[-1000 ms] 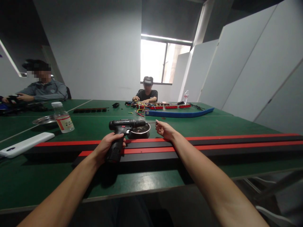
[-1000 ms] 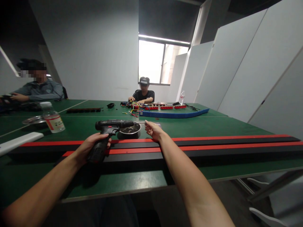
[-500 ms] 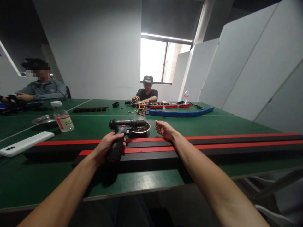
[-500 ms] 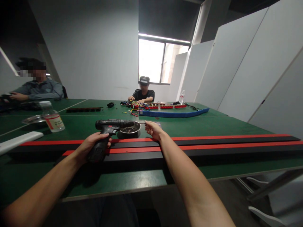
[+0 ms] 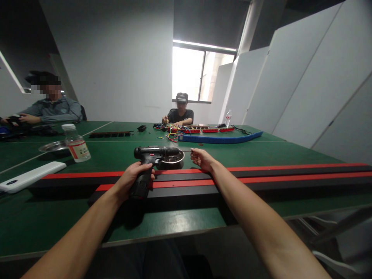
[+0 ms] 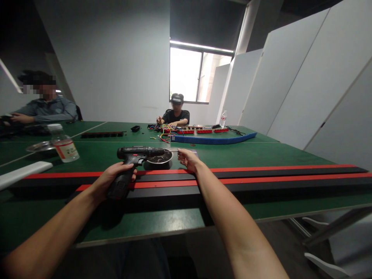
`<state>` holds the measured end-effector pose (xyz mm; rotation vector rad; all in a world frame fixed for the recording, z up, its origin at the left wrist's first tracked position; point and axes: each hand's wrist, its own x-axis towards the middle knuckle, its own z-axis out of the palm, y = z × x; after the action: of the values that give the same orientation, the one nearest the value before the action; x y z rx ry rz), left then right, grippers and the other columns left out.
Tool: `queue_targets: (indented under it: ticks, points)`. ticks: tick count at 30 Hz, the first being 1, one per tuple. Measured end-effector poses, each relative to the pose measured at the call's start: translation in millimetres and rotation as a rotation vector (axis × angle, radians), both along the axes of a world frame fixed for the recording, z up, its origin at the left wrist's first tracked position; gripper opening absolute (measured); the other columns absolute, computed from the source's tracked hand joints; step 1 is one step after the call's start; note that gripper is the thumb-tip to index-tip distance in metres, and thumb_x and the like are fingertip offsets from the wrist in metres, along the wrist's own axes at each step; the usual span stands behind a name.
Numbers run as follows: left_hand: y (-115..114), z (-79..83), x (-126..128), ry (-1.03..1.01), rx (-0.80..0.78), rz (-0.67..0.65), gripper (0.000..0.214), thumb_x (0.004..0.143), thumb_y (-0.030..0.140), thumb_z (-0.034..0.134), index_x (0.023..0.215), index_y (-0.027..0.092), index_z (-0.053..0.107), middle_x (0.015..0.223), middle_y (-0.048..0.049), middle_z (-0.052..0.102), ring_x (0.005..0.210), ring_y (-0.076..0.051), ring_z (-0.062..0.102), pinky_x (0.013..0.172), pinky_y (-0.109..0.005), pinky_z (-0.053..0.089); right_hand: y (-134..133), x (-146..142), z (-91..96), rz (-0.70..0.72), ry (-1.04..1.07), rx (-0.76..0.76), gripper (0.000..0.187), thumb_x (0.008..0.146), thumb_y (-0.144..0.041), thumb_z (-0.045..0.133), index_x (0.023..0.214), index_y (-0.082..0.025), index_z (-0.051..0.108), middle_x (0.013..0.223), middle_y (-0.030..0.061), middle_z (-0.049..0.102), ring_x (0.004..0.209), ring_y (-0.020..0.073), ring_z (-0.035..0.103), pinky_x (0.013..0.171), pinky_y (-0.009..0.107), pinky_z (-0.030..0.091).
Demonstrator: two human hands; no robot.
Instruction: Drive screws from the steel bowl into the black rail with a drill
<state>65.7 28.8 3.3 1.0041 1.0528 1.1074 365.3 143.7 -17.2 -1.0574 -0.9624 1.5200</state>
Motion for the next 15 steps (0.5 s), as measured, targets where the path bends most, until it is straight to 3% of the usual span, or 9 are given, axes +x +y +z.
queue_targets:
  ticks: [6, 11, 15]
  points:
    - [1, -1.5, 4, 0.004, 0.044, 0.028, 0.023, 0.079, 0.021, 0.076, 0.092, 0.012, 0.06, 0.075, -0.0091, 0.071, 0.059, -0.018, 0.068, 0.047, -0.027, 0.057, 7, 2, -6.5, 0.025, -0.008, 0.043, 0.017, 0.087, -0.023, 0.071, 0.078, -0.019, 0.057, 0.063, -0.0015, 0.056, 0.053, 0.0085, 0.048, 0.048, 0.019, 0.036]
    - [-2, -2.8, 2, 0.044, 0.088, -0.013, 0.023, 0.077, 0.026, 0.075, 0.089, 0.014, 0.06, 0.072, -0.0066, 0.069, 0.053, -0.017, 0.063, 0.046, -0.03, 0.056, 17, 7, -10.8, -0.115, 0.06, 0.035, 0.022, 0.094, -0.024, 0.064, 0.076, -0.018, 0.054, 0.059, -0.0023, 0.05, 0.047, 0.0069, 0.041, 0.041, 0.018, 0.031]
    - [1, 2.6, -1, 0.168, 0.106, -0.083, 0.026, 0.074, 0.03, 0.077, 0.087, 0.014, 0.061, 0.071, -0.0054, 0.069, 0.057, -0.019, 0.065, 0.05, -0.031, 0.057, 20, 13, -8.5, -0.017, 0.167, -0.031, 0.028, 0.099, -0.027, 0.056, 0.073, -0.02, 0.048, 0.053, -0.0046, 0.042, 0.043, 0.0071, 0.035, 0.039, 0.017, 0.03]
